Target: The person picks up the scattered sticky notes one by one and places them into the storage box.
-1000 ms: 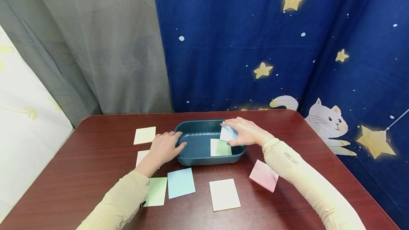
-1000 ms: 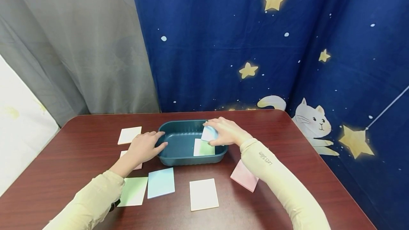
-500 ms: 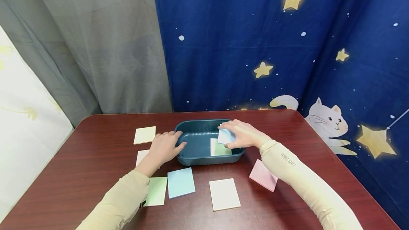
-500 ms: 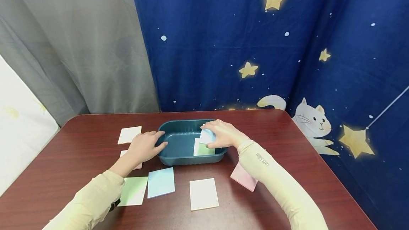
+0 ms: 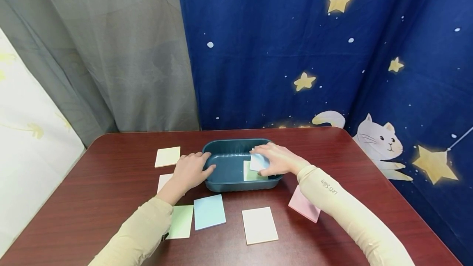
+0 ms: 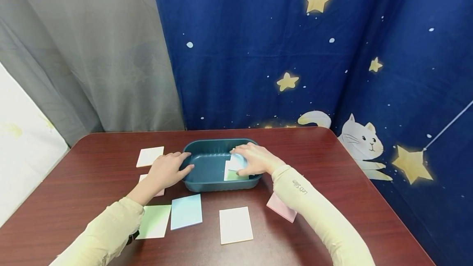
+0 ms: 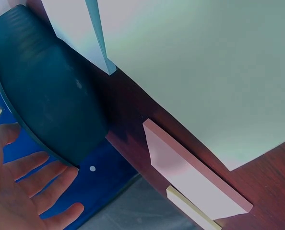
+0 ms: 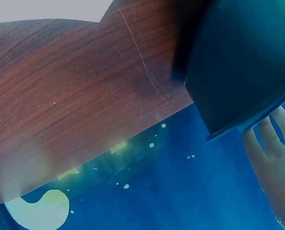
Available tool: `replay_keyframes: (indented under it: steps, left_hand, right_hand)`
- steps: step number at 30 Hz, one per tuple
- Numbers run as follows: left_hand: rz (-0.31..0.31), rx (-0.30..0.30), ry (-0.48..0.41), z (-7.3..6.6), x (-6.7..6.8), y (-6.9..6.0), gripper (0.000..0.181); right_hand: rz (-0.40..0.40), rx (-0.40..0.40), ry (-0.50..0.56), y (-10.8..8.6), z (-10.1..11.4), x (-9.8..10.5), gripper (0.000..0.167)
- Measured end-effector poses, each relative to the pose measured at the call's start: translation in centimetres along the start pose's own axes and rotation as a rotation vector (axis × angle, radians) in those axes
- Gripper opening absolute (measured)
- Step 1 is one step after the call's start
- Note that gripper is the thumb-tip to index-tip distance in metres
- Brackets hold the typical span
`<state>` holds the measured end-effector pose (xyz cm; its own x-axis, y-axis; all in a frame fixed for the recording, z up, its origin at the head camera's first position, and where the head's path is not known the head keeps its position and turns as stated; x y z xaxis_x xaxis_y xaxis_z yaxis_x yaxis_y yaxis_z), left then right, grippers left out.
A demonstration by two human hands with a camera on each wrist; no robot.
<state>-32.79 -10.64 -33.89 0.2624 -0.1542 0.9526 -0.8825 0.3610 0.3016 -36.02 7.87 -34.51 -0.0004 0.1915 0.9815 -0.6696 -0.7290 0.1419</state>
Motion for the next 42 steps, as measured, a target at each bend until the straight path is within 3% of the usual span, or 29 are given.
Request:
replay_keyframes:
  steps: [42]
  left_hand:
    - [-0.016,-0.007,-0.004,-0.1,0.3,-0.1,0.044]
  right_hand:
    - [0.093,0.037,0.016,0.8,-0.1,-4.0,0.061]
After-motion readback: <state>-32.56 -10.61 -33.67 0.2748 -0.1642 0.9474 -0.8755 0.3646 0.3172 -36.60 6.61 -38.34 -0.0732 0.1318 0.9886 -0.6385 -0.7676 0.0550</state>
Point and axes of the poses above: each hand's wrist, its own y-axis towards the middle knuckle, its own x-axis out of the back of the hand, z = x × y, the point moved 9 cm from there along y, towards the middle knuckle, and after that the axes turned 1 degree about -z, right-handed, at the moved point
